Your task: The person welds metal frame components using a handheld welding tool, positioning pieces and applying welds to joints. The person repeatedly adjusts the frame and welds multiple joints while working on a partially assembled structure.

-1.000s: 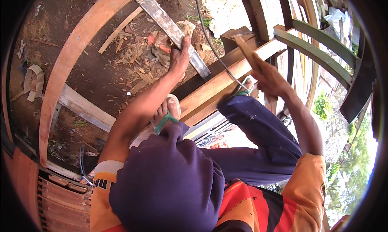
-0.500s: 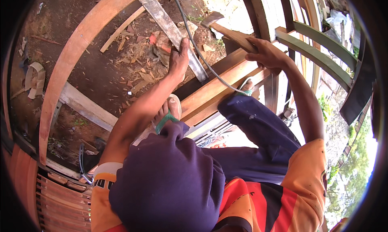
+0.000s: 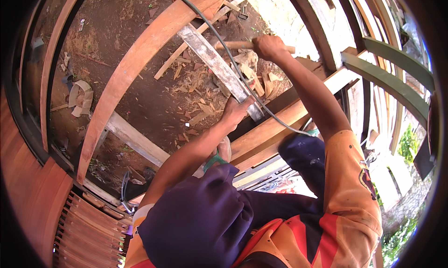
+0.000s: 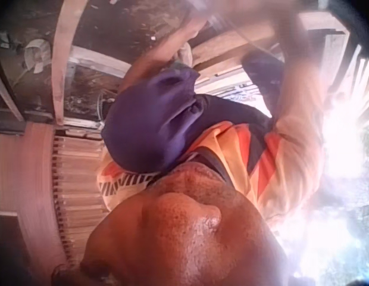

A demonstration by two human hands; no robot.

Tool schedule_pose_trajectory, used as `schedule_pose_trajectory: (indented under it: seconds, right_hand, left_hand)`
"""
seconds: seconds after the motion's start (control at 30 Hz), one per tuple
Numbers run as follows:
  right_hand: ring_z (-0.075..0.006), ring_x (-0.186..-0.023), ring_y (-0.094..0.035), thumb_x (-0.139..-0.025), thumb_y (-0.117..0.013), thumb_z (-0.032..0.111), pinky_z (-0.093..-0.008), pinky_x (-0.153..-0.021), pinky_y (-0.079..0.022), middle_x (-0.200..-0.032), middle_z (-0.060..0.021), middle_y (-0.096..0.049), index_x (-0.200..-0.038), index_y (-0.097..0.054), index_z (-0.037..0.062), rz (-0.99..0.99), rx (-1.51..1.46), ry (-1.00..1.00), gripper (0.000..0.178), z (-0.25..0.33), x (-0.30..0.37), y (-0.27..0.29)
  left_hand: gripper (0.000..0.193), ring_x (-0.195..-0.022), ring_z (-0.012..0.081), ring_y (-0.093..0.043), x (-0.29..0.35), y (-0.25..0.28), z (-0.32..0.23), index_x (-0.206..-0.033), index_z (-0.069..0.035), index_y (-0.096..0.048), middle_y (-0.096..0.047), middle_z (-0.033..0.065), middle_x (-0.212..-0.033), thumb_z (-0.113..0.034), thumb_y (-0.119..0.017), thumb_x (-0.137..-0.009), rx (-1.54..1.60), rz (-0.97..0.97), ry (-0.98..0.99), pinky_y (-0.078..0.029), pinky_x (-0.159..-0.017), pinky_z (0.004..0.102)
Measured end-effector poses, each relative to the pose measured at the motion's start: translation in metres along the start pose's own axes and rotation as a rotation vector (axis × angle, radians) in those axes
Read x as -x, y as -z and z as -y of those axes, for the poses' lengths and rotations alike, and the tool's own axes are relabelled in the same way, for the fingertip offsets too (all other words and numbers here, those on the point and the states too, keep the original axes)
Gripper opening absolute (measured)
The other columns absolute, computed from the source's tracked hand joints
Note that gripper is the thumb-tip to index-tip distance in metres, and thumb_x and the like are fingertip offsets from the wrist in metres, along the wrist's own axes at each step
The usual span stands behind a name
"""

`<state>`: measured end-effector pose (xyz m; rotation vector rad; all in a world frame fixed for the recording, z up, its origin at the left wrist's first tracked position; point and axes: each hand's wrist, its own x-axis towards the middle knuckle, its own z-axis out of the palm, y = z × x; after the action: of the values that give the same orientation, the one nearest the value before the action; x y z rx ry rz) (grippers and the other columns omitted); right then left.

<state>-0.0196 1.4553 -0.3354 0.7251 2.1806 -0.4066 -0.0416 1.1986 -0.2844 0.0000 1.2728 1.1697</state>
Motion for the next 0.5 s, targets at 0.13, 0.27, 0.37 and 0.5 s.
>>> schedule_pose_trajectory:
  seconds: [0.13, 0.27, 0.37, 0.5]
  right_hand:
    - [-0.0355, -0.081, -0.073, -0.101, -0.063, 0.043, -0.05, -0.071, -0.06, -0.086, -0.0161, -0.072, -0.106, -0.068, 0.0083, -0.174, -0.007, 0.261, 0.036, -0.003, -0.002, 0.037]
    - [-0.0363, -0.082, -0.073, -0.1, -0.064, 0.045, -0.0508, -0.073, -0.061, -0.089, -0.016, -0.072, -0.117, -0.064, 0.0102, -0.211, -0.045, 0.176, 0.038, -0.017, -0.013, 0.012]
    - [-0.0336, -0.08, -0.071, -0.101, -0.063, 0.047, -0.05, -0.073, -0.062, -0.085, -0.0145, -0.07, -0.116, -0.064, 0.0113, -0.197, 0.009, 0.214, 0.039, -0.013, -0.023, 0.012]
    - [-0.0351, -0.082, -0.072, -0.1, -0.064, 0.048, -0.0517, -0.075, -0.061, -0.087, -0.014, -0.072, -0.115, -0.064, 0.0133, -0.227, -0.104, 0.281, 0.037, -0.003, -0.018, 0.018]
  left_hand:
    - [0.053, -0.123, 0.0129, -0.054, 0.0, 0.007, 0.007, -0.147, -0.009, -0.06, -0.062, 0.0008, -0.14, -0.022, -0.074, -0.098, -0.114, -0.028, -0.028, -0.04, -0.11, 0.0302]
    - [0.056, -0.123, 0.0138, -0.053, 0.004, 0.002, 0.004, -0.148, -0.01, -0.059, -0.06, 0.0025, -0.141, -0.03, -0.074, -0.098, -0.079, 0.037, -0.024, -0.041, -0.109, 0.0308]
    - [0.058, -0.12, 0.0134, -0.054, 0.004, 0.008, 0.005, -0.15, -0.007, -0.056, -0.061, 0.0017, -0.138, -0.027, -0.074, -0.098, -0.074, 0.056, -0.012, -0.042, -0.107, 0.0311]
    - [0.061, -0.121, 0.0149, -0.055, -0.006, 0.007, 0.0, -0.151, -0.006, -0.053, -0.063, 0.0034, -0.136, -0.027, -0.075, -0.098, -0.063, 0.028, -0.039, -0.043, -0.108, 0.0324]
